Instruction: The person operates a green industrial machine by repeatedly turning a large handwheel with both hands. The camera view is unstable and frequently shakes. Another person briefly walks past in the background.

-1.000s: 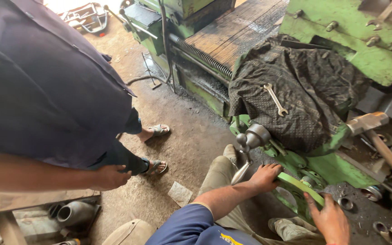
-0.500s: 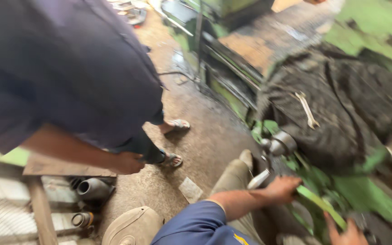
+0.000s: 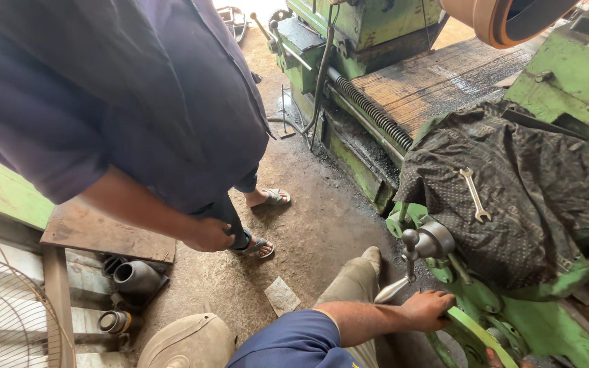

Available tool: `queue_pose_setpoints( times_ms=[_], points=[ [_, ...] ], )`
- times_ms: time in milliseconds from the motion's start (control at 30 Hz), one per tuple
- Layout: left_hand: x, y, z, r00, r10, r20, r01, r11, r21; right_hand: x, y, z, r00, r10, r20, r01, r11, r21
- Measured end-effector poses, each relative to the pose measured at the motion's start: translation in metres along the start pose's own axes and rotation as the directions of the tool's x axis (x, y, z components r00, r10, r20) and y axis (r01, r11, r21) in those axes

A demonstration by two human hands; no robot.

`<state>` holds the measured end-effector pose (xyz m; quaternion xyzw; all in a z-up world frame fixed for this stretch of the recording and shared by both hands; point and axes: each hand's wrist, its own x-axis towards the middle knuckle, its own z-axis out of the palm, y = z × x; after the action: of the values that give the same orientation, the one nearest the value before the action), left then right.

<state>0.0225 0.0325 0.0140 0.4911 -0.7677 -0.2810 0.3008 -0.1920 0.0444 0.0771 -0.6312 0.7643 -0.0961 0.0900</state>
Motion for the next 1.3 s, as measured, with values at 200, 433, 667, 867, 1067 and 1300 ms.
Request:
queue_pose_setpoints(
  times_ms=[200,433,667,867,1067,1300],
  points=[
    [0.001,-0.007,0.008,0.999,-0.034,-0.012,0.034,0.999,-0.032,0.0,-0.004,0.002,1.0,0.006,0.011,-0.006,1.0,0.001],
    [0.005,-0.003,0.006,0.995,-0.099,0.009,0.099,0.995,-0.031,0.001,-0.007,0.003,1.0,0.013,0.025,-0.013,1.0,-0.004],
    [0.01,-0.003,0.002,0.986,-0.145,0.083,0.149,0.988,-0.041,0.006,-0.008,0.001,0.999,0.015,0.028,-0.014,1.0,-0.007],
    [0.007,-0.003,0.004,0.988,-0.151,0.044,0.154,0.987,-0.055,0.008,-0.007,0.0,0.999,0.016,0.032,-0.016,1.0,-0.01],
    [0.007,-0.005,0.005,0.994,-0.106,0.01,0.106,0.992,-0.063,0.012,-0.006,0.0,0.999,0.02,0.027,-0.02,1.0,-0.009],
    [0.006,-0.008,0.007,0.993,-0.113,0.011,0.114,0.99,-0.084,0.014,-0.008,0.003,1.0,0.018,0.022,-0.018,1.0,-0.001]
  ],
)
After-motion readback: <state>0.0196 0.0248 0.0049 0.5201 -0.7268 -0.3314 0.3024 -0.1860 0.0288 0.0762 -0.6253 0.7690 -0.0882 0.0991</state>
